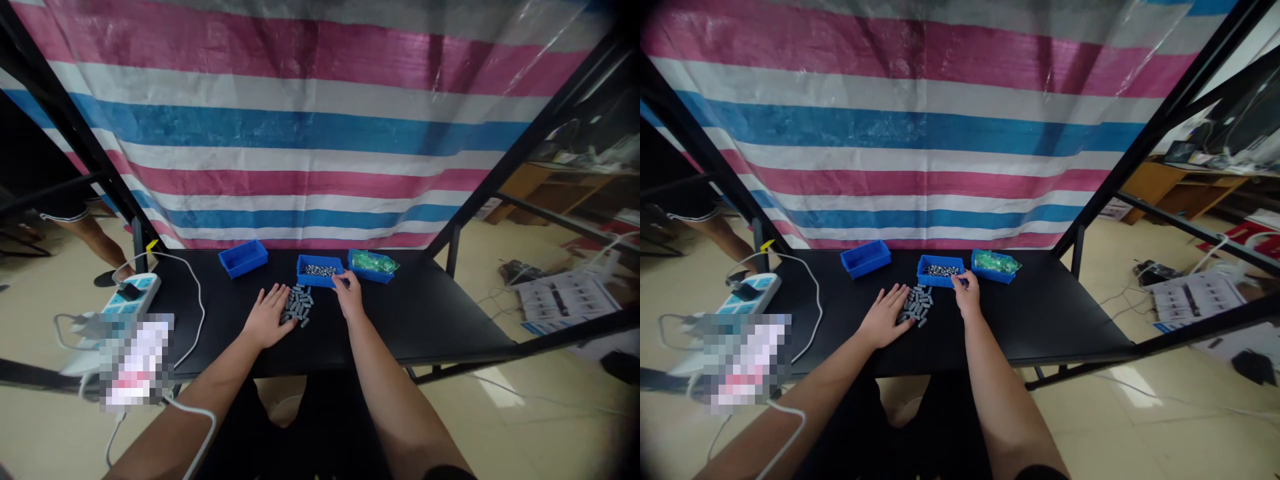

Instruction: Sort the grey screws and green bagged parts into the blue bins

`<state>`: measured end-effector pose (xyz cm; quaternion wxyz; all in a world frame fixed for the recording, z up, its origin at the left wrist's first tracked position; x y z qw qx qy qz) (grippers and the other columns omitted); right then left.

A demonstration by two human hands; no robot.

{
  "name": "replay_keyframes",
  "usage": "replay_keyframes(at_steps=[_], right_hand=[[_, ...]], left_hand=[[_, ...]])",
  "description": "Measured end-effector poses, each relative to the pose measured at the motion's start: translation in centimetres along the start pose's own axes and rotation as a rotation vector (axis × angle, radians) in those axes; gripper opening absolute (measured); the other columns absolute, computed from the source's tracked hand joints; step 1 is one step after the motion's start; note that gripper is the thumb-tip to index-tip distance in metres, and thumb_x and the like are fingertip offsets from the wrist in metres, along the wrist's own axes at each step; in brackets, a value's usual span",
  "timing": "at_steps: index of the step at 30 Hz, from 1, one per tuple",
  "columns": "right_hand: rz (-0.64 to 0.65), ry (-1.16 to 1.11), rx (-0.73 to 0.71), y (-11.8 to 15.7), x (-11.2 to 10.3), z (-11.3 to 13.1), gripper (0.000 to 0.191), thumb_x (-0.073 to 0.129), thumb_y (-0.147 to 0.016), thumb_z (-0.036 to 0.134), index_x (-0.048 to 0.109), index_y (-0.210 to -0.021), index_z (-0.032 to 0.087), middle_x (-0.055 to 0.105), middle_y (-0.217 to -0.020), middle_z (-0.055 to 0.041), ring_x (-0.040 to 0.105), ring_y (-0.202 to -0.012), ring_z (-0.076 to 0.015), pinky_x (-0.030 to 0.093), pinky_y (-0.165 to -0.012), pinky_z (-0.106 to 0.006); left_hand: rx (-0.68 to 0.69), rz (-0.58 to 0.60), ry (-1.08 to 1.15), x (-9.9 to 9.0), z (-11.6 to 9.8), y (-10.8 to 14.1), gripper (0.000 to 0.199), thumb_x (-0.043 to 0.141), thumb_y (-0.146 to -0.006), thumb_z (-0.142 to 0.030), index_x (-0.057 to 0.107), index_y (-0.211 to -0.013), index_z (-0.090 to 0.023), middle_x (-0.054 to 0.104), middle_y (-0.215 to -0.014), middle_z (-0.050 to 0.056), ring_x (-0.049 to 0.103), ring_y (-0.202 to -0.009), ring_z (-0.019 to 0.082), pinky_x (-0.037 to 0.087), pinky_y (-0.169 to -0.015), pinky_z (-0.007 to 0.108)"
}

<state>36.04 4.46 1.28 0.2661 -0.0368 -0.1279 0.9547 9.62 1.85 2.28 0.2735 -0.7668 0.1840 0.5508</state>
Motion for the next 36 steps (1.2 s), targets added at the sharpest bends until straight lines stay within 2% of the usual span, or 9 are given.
replay_keyframes(at_steps=[3, 8, 11, 15, 19, 26, 30, 33, 36], right_hand=[[-0.017, -0.107, 0.079, 0.7, -0.2, -0.4, 0.04, 0.074, -0.073, 0.052, 0.053, -0.087, 0.021, 0.057, -0.126, -0.0062, 0.062, -0.097, -0.0197, 0.057, -0.072, -0.032], [-0.123, -0.224, 0.168, 1.3, -1.0, -1.3, 0.054, 0.077, -0.068, 0.039, 0.046, -0.111, 0.029, 0.058, -0.119, -0.0015, 0.064, -0.091, -0.0169, 0.056, -0.073, -0.032], [-0.118, -0.278, 0.217, 1.3, -1.0, -1.3, 0.061, 0.077, -0.067, 0.035, 0.045, -0.119, 0.032, 0.064, -0.106, 0.0003, 0.066, -0.093, -0.0181, 0.056, -0.078, -0.035], [-0.075, -0.383, 0.289, 1.3, -0.6, -1.1, 0.063, 0.08, -0.065, 0.034, 0.047, -0.119, 0.032, 0.066, -0.089, 0.0043, 0.068, -0.09, -0.0179, 0.056, -0.085, -0.038], [-0.07, -0.454, 0.332, 1.6, -0.5, -0.9, 0.062, 0.081, -0.066, 0.033, 0.042, -0.115, 0.034, 0.066, -0.092, 0.0064, 0.069, -0.09, -0.0172, 0.058, -0.086, -0.041], [-0.057, -0.56, 0.398, 1.6, 0.0, -1.1, 0.068, 0.079, -0.063, 0.028, 0.04, -0.118, 0.038, 0.067, -0.104, 0.0062, 0.071, -0.092, -0.0194, 0.06, -0.085, -0.049], [-0.061, -0.632, 0.448, 1.5, 0.1, -1.6, 0.06, 0.075, -0.063, 0.025, 0.046, -0.115, 0.034, 0.069, -0.105, 0.0029, 0.07, -0.1, -0.023, 0.06, -0.086, -0.051], [-0.001, -0.677, 0.47, 1.4, 0.3, -1.5, 0.05, 0.071, -0.063, 0.024, 0.05, -0.109, 0.03, 0.07, -0.106, 0.0, 0.069, -0.104, -0.0267, 0.06, -0.086, -0.056], [0.112, -0.701, 0.45, 1.5, 0.9, -0.6, 0.049, 0.067, -0.066, 0.024, 0.052, -0.112, 0.032, 0.069, -0.113, 0.0013, 0.068, -0.107, -0.0275, 0.059, -0.087, -0.062]], left_hand=[[-0.024, 0.008, -0.009, -0.1, 0.0, 0.0, 0.073, 0.038, -0.099, -0.059, 0.024, -0.161, -0.022, 0.03, -0.166, 0.008, 0.02, -0.156, 0.029, 0.015, -0.126, 0.058], [-0.036, 0.023, 0.0, 0.0, 0.0, 0.0, 0.059, 0.034, -0.103, -0.048, 0.031, -0.159, -0.029, 0.029, -0.166, 0.005, 0.019, -0.156, 0.028, 0.017, -0.125, 0.058], [-0.039, 0.026, 0.008, 0.0, 0.0, 0.0, 0.057, 0.035, -0.103, -0.048, 0.034, -0.158, -0.031, 0.03, -0.167, 0.004, 0.02, -0.156, 0.028, 0.018, -0.125, 0.059], [-0.046, 0.024, 0.018, -0.1, -0.1, 0.0, 0.054, 0.033, -0.104, -0.044, 0.035, -0.157, -0.035, 0.031, -0.166, 0.003, 0.021, -0.156, 0.027, 0.019, -0.124, 0.059], [-0.033, 0.015, 0.04, -0.4, -0.3, 0.1, 0.05, 0.032, -0.104, -0.046, 0.042, -0.153, -0.036, 0.035, -0.165, 0.002, 0.023, -0.155, 0.027, 0.019, -0.125, 0.058], [0.017, 0.03, 0.065, -0.7, -0.8, 0.3, 0.071, 0.048, -0.091, -0.07, 0.046, -0.151, -0.031, 0.035, -0.164, 0.007, 0.02, -0.155, 0.033, 0.012, -0.125, 0.062], [0.016, 0.027, 0.06, -0.7, -0.8, 0.1, 0.077, 0.054, -0.085, -0.075, 0.05, -0.147, -0.029, 0.035, -0.164, 0.009, 0.02, -0.155, 0.035, 0.009, -0.125, 0.063], [0.012, 0.031, 0.059, -0.6, -0.9, 0.0, 0.079, 0.058, -0.082, -0.075, 0.051, -0.145, -0.028, 0.035, -0.164, 0.009, 0.02, -0.155, 0.036, 0.006, -0.124, 0.065], [-0.008, 0.02, 0.048, -0.6, -1.0, -0.3, 0.082, 0.059, -0.08, -0.075, 0.048, -0.148, -0.03, 0.034, -0.164, 0.008, 0.02, -0.154, 0.037, 0.0, -0.122, 0.069]])
Point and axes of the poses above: each hand's wrist, its own y-axis away from the middle knuckle, its own x-axis out of the palm, z = x × y, the point moved 7 cm from there along -y, towards the middle knuckle
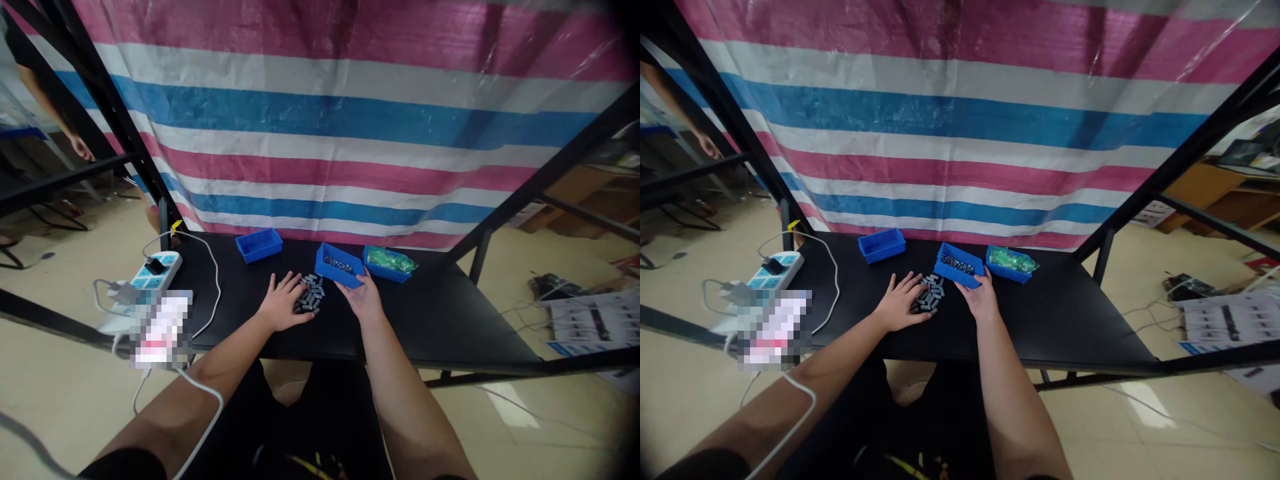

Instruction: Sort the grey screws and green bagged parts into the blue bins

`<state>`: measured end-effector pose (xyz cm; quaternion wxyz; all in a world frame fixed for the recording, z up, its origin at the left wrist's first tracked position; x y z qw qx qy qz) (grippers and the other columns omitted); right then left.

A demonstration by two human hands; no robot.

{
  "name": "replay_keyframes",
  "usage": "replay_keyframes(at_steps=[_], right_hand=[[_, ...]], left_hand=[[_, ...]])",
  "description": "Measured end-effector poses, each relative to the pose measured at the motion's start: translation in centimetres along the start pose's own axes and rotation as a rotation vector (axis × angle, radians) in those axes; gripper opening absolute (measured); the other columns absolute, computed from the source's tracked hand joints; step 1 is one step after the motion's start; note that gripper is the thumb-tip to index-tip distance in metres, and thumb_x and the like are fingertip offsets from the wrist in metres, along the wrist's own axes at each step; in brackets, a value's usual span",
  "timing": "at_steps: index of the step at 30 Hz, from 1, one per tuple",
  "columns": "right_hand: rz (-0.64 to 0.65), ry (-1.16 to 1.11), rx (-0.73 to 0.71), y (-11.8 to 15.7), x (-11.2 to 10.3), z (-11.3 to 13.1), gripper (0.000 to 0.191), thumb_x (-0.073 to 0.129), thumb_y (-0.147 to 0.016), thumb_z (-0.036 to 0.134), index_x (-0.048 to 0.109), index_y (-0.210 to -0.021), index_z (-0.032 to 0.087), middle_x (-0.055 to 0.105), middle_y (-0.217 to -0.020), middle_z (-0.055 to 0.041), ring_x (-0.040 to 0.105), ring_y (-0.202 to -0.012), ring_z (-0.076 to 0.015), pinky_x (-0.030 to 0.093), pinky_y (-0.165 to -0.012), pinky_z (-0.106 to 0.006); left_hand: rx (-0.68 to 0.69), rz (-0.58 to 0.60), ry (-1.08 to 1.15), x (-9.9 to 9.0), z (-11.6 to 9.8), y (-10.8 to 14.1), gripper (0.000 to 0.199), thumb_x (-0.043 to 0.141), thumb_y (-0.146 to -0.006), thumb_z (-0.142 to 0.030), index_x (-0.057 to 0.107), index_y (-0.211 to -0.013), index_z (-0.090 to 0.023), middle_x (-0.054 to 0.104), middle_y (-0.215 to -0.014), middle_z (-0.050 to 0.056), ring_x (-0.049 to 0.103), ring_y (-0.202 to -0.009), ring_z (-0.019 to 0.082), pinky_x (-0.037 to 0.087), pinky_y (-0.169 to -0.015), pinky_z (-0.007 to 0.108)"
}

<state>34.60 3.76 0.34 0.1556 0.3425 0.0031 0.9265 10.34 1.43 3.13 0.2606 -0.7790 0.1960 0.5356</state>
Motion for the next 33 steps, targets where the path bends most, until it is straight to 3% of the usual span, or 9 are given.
replay_keyframes(at_steps=[6, 11, 15, 21, 28, 33], right_hand=[[0.094, 0.029, 0.009, 1.1, 1.2, -0.2, 0.063, 0.065, -0.07, 0.021, 0.049, -0.127, 0.042, 0.065, -0.125, 0.0039, 0.067, -0.11, -0.0268, 0.057, -0.088, -0.066], [0.18, 0.097, -0.073, 1.6, 2.4, 0.2, 0.075, 0.069, -0.074, 0.023, 0.043, -0.14, 0.047, 0.058, -0.139, 0.0017, 0.065, -0.117, -0.0268, 0.055, -0.092, -0.067], [0.18, 0.138, -0.167, 1.8, 2.9, 0.7, 0.073, 0.071, -0.077, 0.028, 0.045, -0.143, 0.045, 0.057, -0.142, -0.0007, 0.061, -0.122, -0.0274, 0.054, -0.093, -0.066], [0.187, 0.157, -0.213, 1.7, 2.7, 0.2, 0.074, 0.077, -0.078, 0.029, 0.047, -0.144, 0.045, 0.056, -0.142, -0.0009, 0.057, -0.127, -0.0271, 0.056, -0.096, -0.062], [0.261, 0.299, -0.3, 2.1, 3.0, 0.0, 0.078, 0.08, -0.08, 0.037, 0.043, -0.149, 0.041, 0.049, -0.15, -0.0034, 0.053, -0.132, -0.0313, 0.057, -0.098, -0.057], [0.24, 0.438, -0.42, 2.5, 3.3, 0.4, 0.067, 0.079, -0.081, 0.041, 0.045, -0.139, 0.033, 0.056, -0.138, -0.0069, 0.059, -0.121, -0.0269, 0.059, -0.092, -0.046]], left_hand=[[-0.021, 0.001, -0.009, 0.6, -0.9, -1.2, 0.094, 0.06, -0.074, -0.08, 0.039, -0.153, -0.034, 0.031, -0.166, 0.008, 0.02, -0.153, 0.043, -0.002, -0.117, 0.077], [-0.046, -0.001, -0.013, 1.0, -1.0, -1.8, 0.088, 0.057, -0.079, -0.078, 0.04, -0.153, -0.035, 0.033, -0.165, 0.008, 0.022, -0.153, 0.04, 0.005, -0.119, 0.074], [-0.041, -0.014, -0.021, 1.1, -0.9, -1.7, 0.084, 0.053, -0.083, -0.075, 0.04, -0.154, -0.031, 0.035, -0.164, 0.009, 0.025, -0.153, 0.037, 0.008, -0.121, 0.07], [-0.056, -0.035, -0.017, 1.5, -0.5, -1.8, 0.098, 0.052, -0.081, -0.078, 0.037, -0.155, -0.014, 0.038, -0.161, 0.019, 0.028, -0.153, 0.034, 0.011, -0.126, 0.059], [-0.09, -0.073, 0.021, 1.6, 0.3, -1.9, 0.114, 0.06, -0.074, -0.08, 0.031, -0.155, -0.005, 0.03, -0.163, 0.024, 0.021, -0.155, 0.036, 0.02, -0.126, 0.052], [-0.113, -0.095, 0.043, 1.5, 0.6, -2.0, 0.116, 0.061, -0.072, -0.081, 0.032, -0.154, -0.005, 0.031, -0.162, 0.025, 0.018, -0.155, 0.039, 0.023, -0.125, 0.054]])
Point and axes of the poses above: each hand's wrist, its own y-axis away from the middle knuckle, its own x-axis out of the palm, z = x × y, the point moved 7 cm from there along -y, towards the middle knuckle
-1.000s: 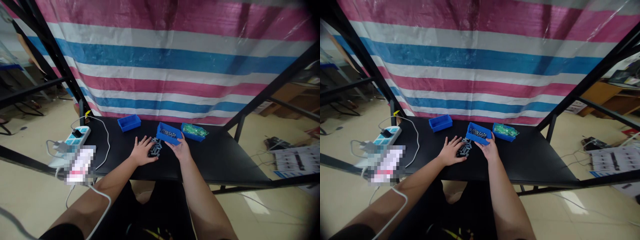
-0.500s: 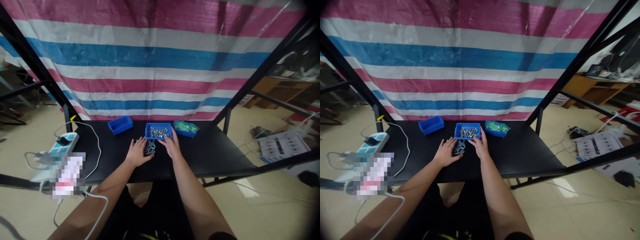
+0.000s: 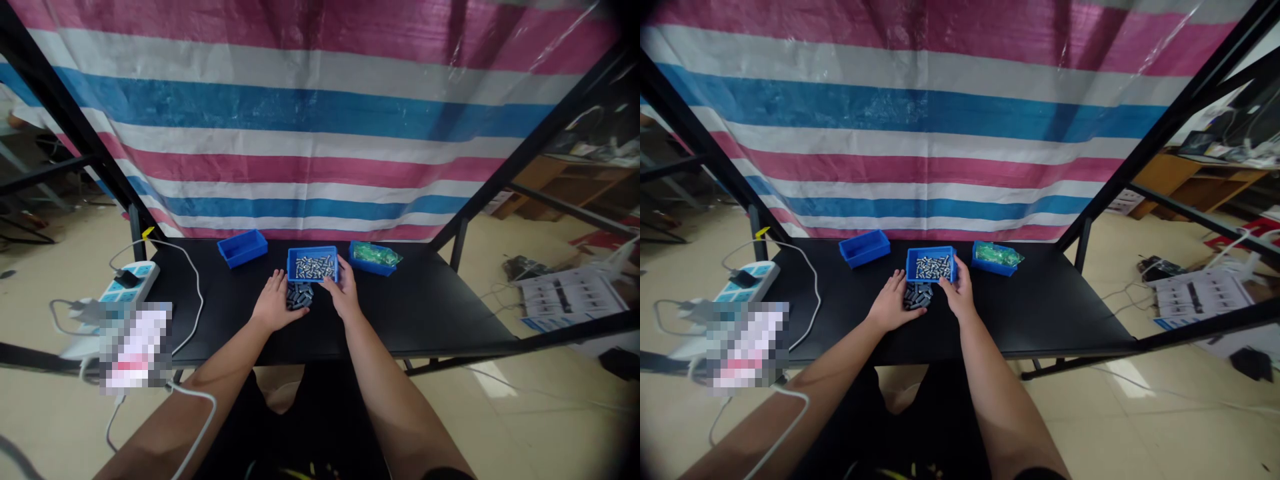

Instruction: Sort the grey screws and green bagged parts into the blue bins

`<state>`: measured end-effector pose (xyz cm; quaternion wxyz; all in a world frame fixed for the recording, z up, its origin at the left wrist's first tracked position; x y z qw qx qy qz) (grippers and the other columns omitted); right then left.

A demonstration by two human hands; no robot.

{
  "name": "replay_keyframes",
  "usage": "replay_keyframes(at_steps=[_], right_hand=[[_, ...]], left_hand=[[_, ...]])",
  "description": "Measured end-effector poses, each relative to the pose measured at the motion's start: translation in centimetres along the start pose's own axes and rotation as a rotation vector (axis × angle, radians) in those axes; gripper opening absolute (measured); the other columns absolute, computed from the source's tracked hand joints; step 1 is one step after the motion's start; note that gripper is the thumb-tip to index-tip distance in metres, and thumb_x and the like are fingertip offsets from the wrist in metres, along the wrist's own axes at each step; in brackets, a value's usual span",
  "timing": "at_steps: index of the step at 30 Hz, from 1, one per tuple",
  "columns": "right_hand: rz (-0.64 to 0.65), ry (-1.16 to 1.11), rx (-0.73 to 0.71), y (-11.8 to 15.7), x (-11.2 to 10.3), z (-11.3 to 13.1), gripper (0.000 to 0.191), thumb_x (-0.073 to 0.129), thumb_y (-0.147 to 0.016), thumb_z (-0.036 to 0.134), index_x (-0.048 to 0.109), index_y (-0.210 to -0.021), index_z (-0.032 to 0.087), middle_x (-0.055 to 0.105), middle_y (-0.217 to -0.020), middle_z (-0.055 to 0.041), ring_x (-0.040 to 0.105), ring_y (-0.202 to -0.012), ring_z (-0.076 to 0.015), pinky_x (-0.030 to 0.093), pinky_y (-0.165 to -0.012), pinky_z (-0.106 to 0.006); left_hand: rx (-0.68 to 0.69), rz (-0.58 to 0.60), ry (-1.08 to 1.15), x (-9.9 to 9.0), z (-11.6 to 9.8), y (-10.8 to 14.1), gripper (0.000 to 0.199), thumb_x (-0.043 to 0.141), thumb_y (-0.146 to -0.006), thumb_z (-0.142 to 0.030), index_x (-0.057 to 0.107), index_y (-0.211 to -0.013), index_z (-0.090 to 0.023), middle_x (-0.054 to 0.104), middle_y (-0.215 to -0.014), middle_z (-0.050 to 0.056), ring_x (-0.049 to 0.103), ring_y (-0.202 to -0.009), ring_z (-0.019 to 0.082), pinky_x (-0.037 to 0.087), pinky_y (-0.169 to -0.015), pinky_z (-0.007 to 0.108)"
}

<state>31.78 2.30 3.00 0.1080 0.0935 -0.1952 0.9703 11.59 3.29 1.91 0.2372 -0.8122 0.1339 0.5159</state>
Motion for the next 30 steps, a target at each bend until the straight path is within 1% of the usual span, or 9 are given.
replay_keyframes(at_steps=[2, 4, 7, 12, 16, 21, 23, 27, 30], right_hand=[[-0.013, 0.034, -0.057, 0.1, 0.1, 0.3, 0.055, 0.078, -0.082, 0.039, 0.046, -0.125, 0.031, 0.061, -0.121, -0.0044, 0.063, -0.107, -0.022, 0.059, -0.088, -0.04], [-0.015, 0.051, -0.103, 0.1, 0.3, 0.4, 0.047, 0.078, -0.082, 0.038, 0.044, -0.113, 0.029, 0.059, -0.107, -0.0007, 0.063, -0.094, -0.0177, 0.057, -0.084, -0.034], [-0.009, 0.064, -0.157, 0.2, 0.7, 0.8, 0.043, 0.076, -0.083, 0.037, 0.042, -0.107, 0.028, 0.055, -0.099, 0.0011, 0.061, -0.087, -0.0156, 0.054, -0.079, -0.03], [0.014, 0.09, -0.217, 0.4, 1.2, 1.8, 0.039, 0.074, -0.085, 0.036, 0.041, -0.104, 0.028, 0.054, -0.105, -0.0013, 0.06, -0.09, -0.0162, 0.053, -0.08, -0.03], [0.033, 0.132, -0.235, 0.6, 1.6, 2.3, 0.037, 0.073, -0.086, 0.039, 0.041, -0.102, 0.027, 0.056, -0.109, -0.0033, 0.062, -0.092, -0.0175, 0.055, -0.081, -0.032], [0.055, 0.151, -0.275, 0.8, 2.0, 2.4, 0.036, 0.073, -0.087, 0.037, 0.044, -0.106, 0.027, 0.055, -0.127, -0.0088, 0.063, -0.107, -0.0214, 0.055, -0.09, -0.037], [0.066, 0.152, -0.29, 0.9, 2.2, 2.3, 0.035, 0.073, -0.087, 0.034, 0.046, -0.108, 0.027, 0.054, -0.131, -0.01, 0.063, -0.111, -0.0223, 0.055, -0.091, -0.038], [0.061, 0.141, -0.307, 1.0, 2.2, 2.2, 0.034, 0.073, -0.087, 0.031, 0.047, -0.109, 0.027, 0.054, -0.13, -0.0092, 0.064, -0.109, -0.0215, 0.057, -0.089, -0.036], [0.069, 0.148, -0.308, 1.0, 2.3, 2.0, 0.033, 0.072, -0.087, 0.031, 0.048, -0.109, 0.027, 0.053, -0.13, -0.0097, 0.064, -0.109, -0.0217, 0.057, -0.089, -0.037]], left_hand=[[0.003, -0.002, -0.004, 0.1, 0.0, 0.0, 0.116, 0.06, -0.073, -0.081, 0.031, -0.155, -0.005, 0.03, -0.162, 0.025, 0.019, -0.155, 0.039, 0.023, -0.125, 0.054], [0.009, -0.007, -0.007, 0.1, 0.0, 0.0, 0.115, 0.06, -0.073, -0.081, 0.031, -0.155, -0.005, 0.03, -0.163, 0.025, 0.019, -0.155, 0.039, 0.023, -0.125, 0.054], [0.011, -0.017, -0.006, 0.2, 0.1, 0.0, 0.114, 0.06, -0.073, -0.08, 0.031, -0.155, -0.006, 0.031, -0.162, 0.024, 0.02, -0.154, 0.038, 0.024, -0.125, 0.055], [-0.037, -0.036, -0.021, 0.2, 0.4, 0.0, 0.117, 0.06, -0.073, -0.081, 0.031, -0.153, -0.001, 0.029, -0.162, 0.028, 0.017, -0.155, 0.04, 0.022, -0.125, 0.056], [-0.053, -0.039, -0.014, 0.3, 0.5, 0.0, 0.119, 0.061, -0.071, -0.081, 0.029, -0.154, -0.003, 0.029, -0.162, 0.027, 0.017, -0.155, 0.04, 0.023, -0.125, 0.055], [-0.048, -0.027, -0.026, 0.2, 0.3, 0.0, 0.118, 0.062, -0.072, -0.079, 0.029, -0.154, -0.001, 0.029, -0.162, 0.028, 0.019, -0.155, 0.039, 0.022, -0.126, 0.054], [-0.044, -0.026, -0.034, 0.2, 0.2, -0.1, 0.116, 0.062, -0.073, -0.078, 0.03, -0.154, -0.002, 0.029, -0.162, 0.027, 0.019, -0.154, 0.039, 0.022, -0.126, 0.054], [-0.042, -0.04, -0.036, 0.1, 0.1, -0.1, 0.111, 0.062, -0.074, -0.076, 0.031, -0.154, -0.005, 0.03, -0.163, 0.025, 0.02, -0.154, 0.039, 0.023, -0.125, 0.055], [-0.048, -0.025, -0.047, 0.2, 0.1, -0.1, 0.111, 0.061, -0.076, -0.076, 0.031, -0.153, -0.002, 0.03, -0.162, 0.026, 0.021, -0.154, 0.039, 0.023, -0.125, 0.055]])
Point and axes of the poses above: each hand's wrist, its own y-axis away from the middle knuckle, its own x-axis out of the palm, z = x × y, the point moved 7 cm from there along -y, towards the middle knuckle
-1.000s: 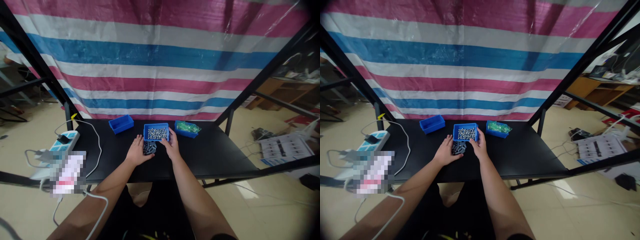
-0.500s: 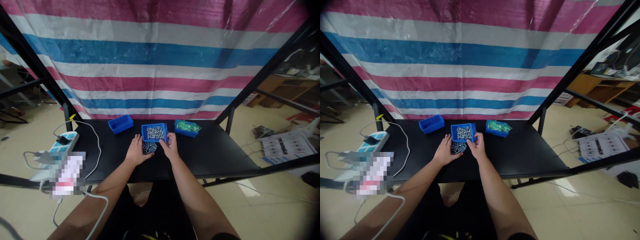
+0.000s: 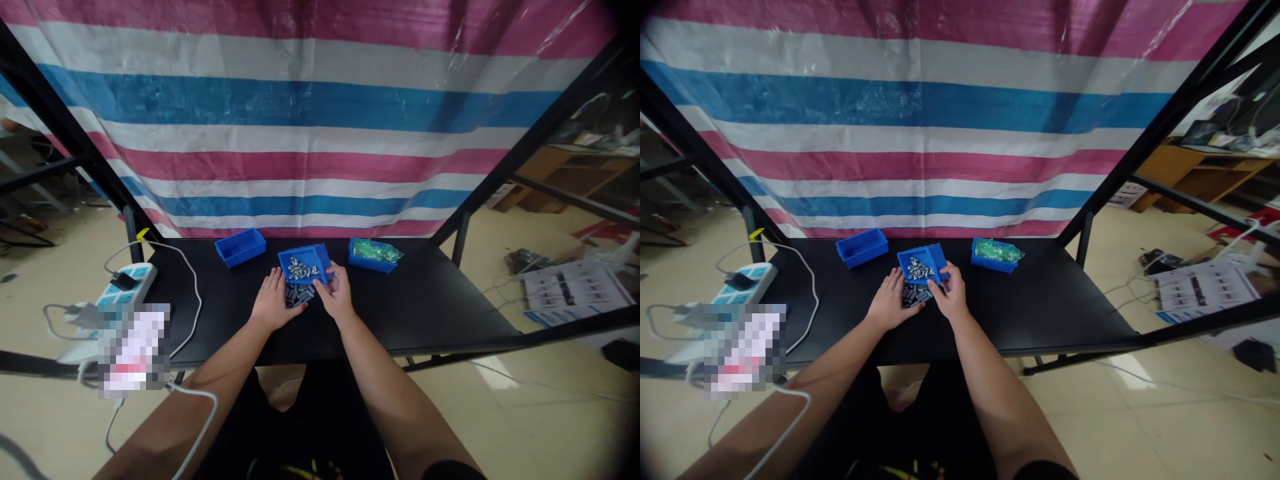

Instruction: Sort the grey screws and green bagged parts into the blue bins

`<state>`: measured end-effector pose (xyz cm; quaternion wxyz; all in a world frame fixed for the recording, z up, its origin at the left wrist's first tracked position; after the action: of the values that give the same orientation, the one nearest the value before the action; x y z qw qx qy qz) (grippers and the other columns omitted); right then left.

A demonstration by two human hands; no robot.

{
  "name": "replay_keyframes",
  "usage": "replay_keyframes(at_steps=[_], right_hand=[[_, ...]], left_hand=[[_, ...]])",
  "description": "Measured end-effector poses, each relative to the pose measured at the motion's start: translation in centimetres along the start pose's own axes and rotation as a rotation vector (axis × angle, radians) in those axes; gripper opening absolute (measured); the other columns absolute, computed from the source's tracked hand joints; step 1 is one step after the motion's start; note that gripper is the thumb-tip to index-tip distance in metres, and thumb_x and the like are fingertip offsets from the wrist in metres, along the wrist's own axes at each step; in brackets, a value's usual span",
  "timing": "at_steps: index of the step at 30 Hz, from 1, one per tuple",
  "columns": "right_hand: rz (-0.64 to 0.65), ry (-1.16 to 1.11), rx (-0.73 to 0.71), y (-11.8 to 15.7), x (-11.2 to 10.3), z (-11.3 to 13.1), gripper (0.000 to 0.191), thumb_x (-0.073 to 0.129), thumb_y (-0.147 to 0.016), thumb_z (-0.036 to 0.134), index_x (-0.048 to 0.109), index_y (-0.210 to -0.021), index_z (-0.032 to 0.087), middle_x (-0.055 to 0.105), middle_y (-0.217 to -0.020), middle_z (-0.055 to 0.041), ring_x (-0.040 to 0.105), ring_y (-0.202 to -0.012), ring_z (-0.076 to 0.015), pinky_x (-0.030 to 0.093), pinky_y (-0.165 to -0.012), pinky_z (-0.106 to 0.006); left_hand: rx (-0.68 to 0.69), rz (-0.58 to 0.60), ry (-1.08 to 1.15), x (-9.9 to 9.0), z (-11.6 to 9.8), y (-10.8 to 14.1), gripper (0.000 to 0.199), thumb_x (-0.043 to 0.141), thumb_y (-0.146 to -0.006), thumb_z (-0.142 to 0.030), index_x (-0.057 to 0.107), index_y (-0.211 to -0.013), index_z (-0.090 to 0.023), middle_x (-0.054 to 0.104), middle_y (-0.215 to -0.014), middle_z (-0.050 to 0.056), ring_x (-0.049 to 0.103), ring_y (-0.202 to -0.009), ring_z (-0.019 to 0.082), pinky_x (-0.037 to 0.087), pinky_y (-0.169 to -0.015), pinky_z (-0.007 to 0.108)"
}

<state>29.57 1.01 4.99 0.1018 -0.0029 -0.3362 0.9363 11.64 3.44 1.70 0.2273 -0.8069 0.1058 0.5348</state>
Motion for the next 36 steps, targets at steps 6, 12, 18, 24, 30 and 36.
replay_keyframes(at_steps=[6, 12, 18, 24, 30, 36], right_hand=[[0.027, 0.061, -0.026, 0.1, 0.4, 0.4, 0.032, 0.072, -0.088, 0.033, 0.049, -0.11, 0.026, 0.053, -0.132, -0.0125, 0.061, -0.118, -0.0246, 0.056, -0.094, -0.04], [0.013, 0.066, -0.046, 0.0, 0.5, 0.8, 0.032, 0.072, -0.088, 0.033, 0.051, -0.111, 0.027, 0.054, -0.131, -0.0125, 0.062, -0.117, -0.0255, 0.056, -0.095, -0.043], [0.007, 0.127, -0.058, 0.0, 0.4, 1.2, 0.032, 0.072, -0.087, 0.036, 0.053, -0.11, 0.026, 0.054, -0.13, -0.0133, 0.061, -0.12, -0.0267, 0.056, -0.096, -0.043], [0.006, 0.155, -0.072, 0.0, 0.4, 1.5, 0.03, 0.071, -0.088, 0.034, 0.053, -0.111, 0.026, 0.054, -0.132, -0.0137, 0.059, -0.123, -0.0269, 0.056, -0.096, -0.043], [-0.013, 0.141, -0.089, 0.0, 0.3, 1.5, 0.029, 0.07, -0.089, 0.032, 0.054, -0.112, 0.026, 0.053, -0.129, -0.0128, 0.06, -0.121, -0.0264, 0.057, -0.097, -0.044], [0.015, 0.176, -0.132, 0.1, 0.4, 2.1, 0.03, 0.072, -0.087, 0.029, 0.056, -0.112, 0.027, 0.055, -0.13, -0.0123, 0.059, -0.123, -0.0275, 0.057, -0.095, -0.044]], left_hand=[[0.008, -0.032, 0.017, -0.2, 0.0, 0.0, 0.106, 0.061, -0.078, -0.073, 0.031, -0.154, -0.005, 0.033, -0.161, 0.026, 0.022, -0.154, 0.039, 0.025, -0.124, 0.056], [0.001, -0.046, 0.044, 0.0, 0.2, 0.0, 0.104, 0.061, -0.079, -0.071, 0.03, -0.154, -0.005, 0.033, -0.161, 0.027, 0.022, -0.154, 0.04, 0.026, -0.123, 0.057], [0.001, -0.063, 0.051, -0.1, 0.3, 0.0, 0.103, 0.062, -0.079, -0.071, 0.031, -0.152, -0.004, 0.034, -0.16, 0.028, 0.022, -0.154, 0.039, 0.026, -0.124, 0.056], [0.006, -0.061, 0.042, -0.3, 0.1, 0.1, 0.101, 0.062, -0.08, -0.069, 0.032, -0.15, -0.002, 0.033, -0.16, 0.029, 0.021, -0.154, 0.039, 0.025, -0.124, 0.055], [0.006, -0.053, 0.035, -0.4, -0.1, 0.1, 0.097, 0.063, -0.081, -0.068, 0.037, -0.147, -0.003, 0.034, -0.159, 0.029, 0.021, -0.154, 0.039, 0.025, -0.125, 0.055], [0.017, -0.045, 0.037, -0.5, -0.1, 0.1, 0.092, 0.061, -0.082, -0.067, 0.039, -0.147, -0.006, 0.036, -0.16, 0.026, 0.023, -0.154, 0.037, 0.026, -0.124, 0.055]])
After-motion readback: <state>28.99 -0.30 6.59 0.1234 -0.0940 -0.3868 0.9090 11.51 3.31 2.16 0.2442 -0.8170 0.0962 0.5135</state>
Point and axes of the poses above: each hand's wrist, its own y-axis away from the middle knuckle, its own x-axis out of the palm, z = x × y, the point moved 7 cm from there along -y, towards the middle knuckle
